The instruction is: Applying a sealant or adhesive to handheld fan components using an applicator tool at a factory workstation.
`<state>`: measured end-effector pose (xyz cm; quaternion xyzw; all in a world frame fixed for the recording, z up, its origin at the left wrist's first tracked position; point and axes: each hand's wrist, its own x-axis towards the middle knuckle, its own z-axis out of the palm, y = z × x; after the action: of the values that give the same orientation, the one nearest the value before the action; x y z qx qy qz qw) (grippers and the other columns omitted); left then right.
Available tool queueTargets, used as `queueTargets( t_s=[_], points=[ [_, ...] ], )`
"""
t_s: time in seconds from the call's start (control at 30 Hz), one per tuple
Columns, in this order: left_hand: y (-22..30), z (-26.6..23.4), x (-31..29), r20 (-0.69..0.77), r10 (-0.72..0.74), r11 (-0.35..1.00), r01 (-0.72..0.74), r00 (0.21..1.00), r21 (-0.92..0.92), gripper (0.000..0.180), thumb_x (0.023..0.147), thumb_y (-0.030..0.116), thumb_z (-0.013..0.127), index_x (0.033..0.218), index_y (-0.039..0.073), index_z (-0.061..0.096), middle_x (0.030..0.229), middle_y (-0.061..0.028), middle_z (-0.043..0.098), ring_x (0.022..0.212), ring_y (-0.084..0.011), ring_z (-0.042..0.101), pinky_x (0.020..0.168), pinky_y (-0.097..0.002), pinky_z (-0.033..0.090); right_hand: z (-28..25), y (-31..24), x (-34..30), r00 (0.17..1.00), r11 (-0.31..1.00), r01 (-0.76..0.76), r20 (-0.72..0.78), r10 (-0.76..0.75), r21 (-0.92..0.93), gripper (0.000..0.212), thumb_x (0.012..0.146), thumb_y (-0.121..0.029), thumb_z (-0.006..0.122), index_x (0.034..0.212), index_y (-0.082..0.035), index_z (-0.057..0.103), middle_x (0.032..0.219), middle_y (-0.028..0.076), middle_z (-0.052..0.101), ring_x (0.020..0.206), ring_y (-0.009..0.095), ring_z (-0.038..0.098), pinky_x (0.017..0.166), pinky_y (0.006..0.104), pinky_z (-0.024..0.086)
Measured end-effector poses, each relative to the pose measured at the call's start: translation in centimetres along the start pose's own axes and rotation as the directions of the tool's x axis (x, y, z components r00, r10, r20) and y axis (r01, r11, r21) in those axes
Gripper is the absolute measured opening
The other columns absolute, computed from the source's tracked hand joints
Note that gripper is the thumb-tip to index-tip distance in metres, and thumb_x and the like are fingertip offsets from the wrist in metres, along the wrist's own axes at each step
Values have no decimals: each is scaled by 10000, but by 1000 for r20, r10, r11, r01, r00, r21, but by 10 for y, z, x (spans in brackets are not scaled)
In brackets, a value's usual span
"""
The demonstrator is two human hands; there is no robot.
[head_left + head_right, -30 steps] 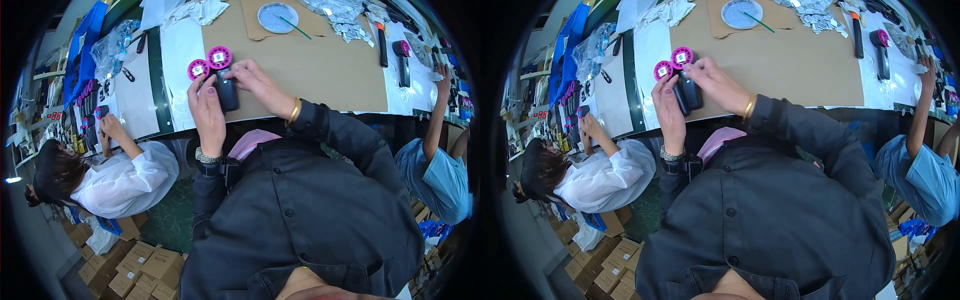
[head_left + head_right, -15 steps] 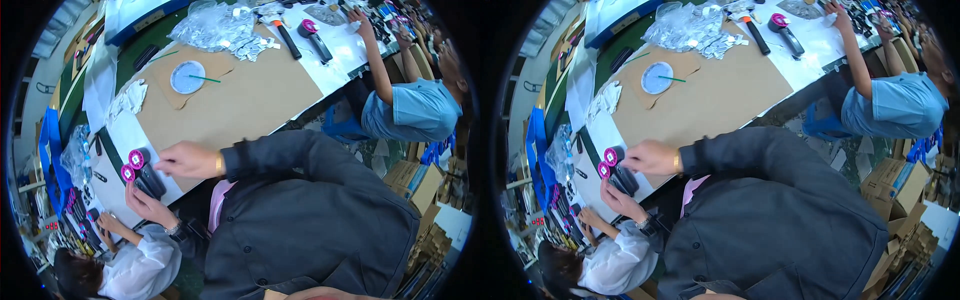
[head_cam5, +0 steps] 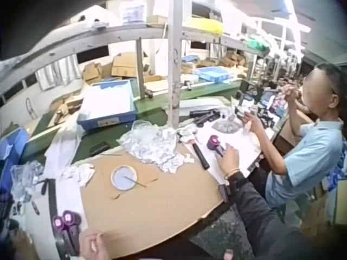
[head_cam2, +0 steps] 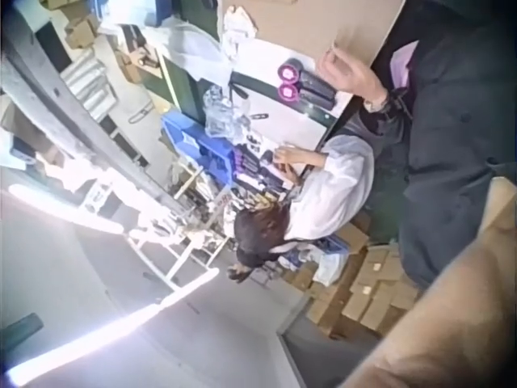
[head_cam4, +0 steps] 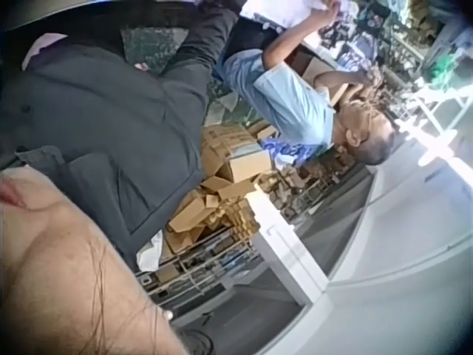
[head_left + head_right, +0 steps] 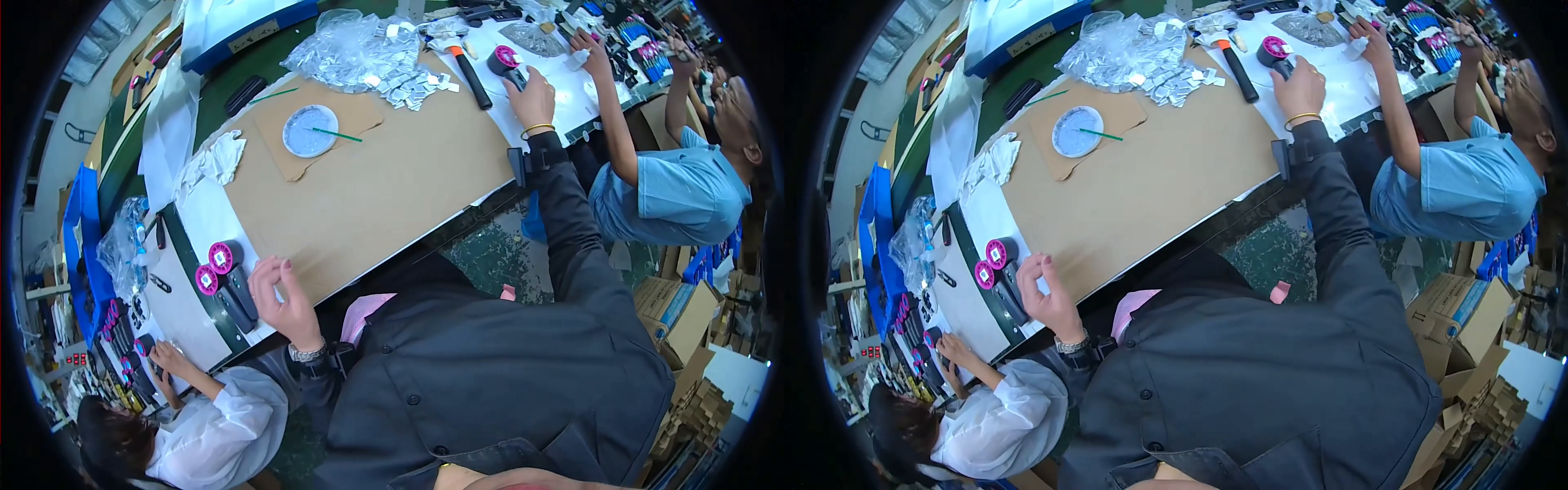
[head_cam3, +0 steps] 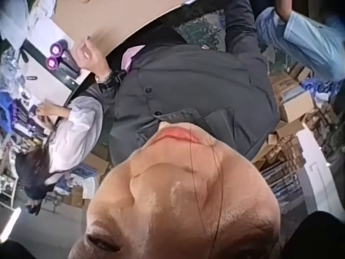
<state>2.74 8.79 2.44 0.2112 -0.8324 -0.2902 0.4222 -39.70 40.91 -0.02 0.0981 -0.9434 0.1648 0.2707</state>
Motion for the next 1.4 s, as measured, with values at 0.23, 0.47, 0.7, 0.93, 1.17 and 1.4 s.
queueTargets(
  t_s=[0.23,0.47,0.7,0.93,1.17,1.4],
  points=[
    [11,8,4,72,-18,1000,17,997,13,62,934,16,719,977,-9,681,986,-134,711,983,-314,665,914,-406,506,39,24,-17,990,987,-141,23,140,71,620,867,-274,815,1374,14,606,1194,249,716,1105,419,678,981,482,520],
    [13,21,17,128,-34,999,34,991,3,111,935,35,728,1027,-10,686,1012,-144,702,972,-324,667,883,-401,516,-76,-139,-96,857,638,189,192,-478,746,650,884,-139,803,1455,-37,509,1146,193,696,1060,310,689,934,376,538],
    [8,41,19,207,-177,960,215,962,-179,288,926,73,757,1182,-19,665,1047,-158,680,957,-341,671,860,-406,525,-68,-223,-189,757,609,301,205,-621,734,556,880,-85,769,1377,-40,526,1085,230,685,1021,413,666,888,468,536],
    [10,39,29,241,-81,997,83,967,1,428,870,127,816,1260,34,668,1118,-134,653,994,-325,647,857,-413,531,-80,-222,-168,656,560,200,314,-686,804,355,900,-151,768,1203,-25,633,1028,200,700,927,384,682,808,450,543],
    [7,45,60,405,237,962,-271,883,27,447,817,128,836,1231,59,682,1113,-106,644,999,-302,624,829,-415,526,-87,-224,-122,546,684,165,512,-663,711,278,883,-199,794,1055,-19,672,1009,164,710,866,382,683,743,444,538],
    [-5,57,59,429,105,983,-29,897,-179,349,824,68,810,1148,35,685,1028,-107,646,890,-284,622,761,-410,516,-49,-229,-98,703,550,568,-13,-711,613,318,859,-208,810,1087,-51,654,914,143,720,810,389,683,713,470,531]
  ],
)
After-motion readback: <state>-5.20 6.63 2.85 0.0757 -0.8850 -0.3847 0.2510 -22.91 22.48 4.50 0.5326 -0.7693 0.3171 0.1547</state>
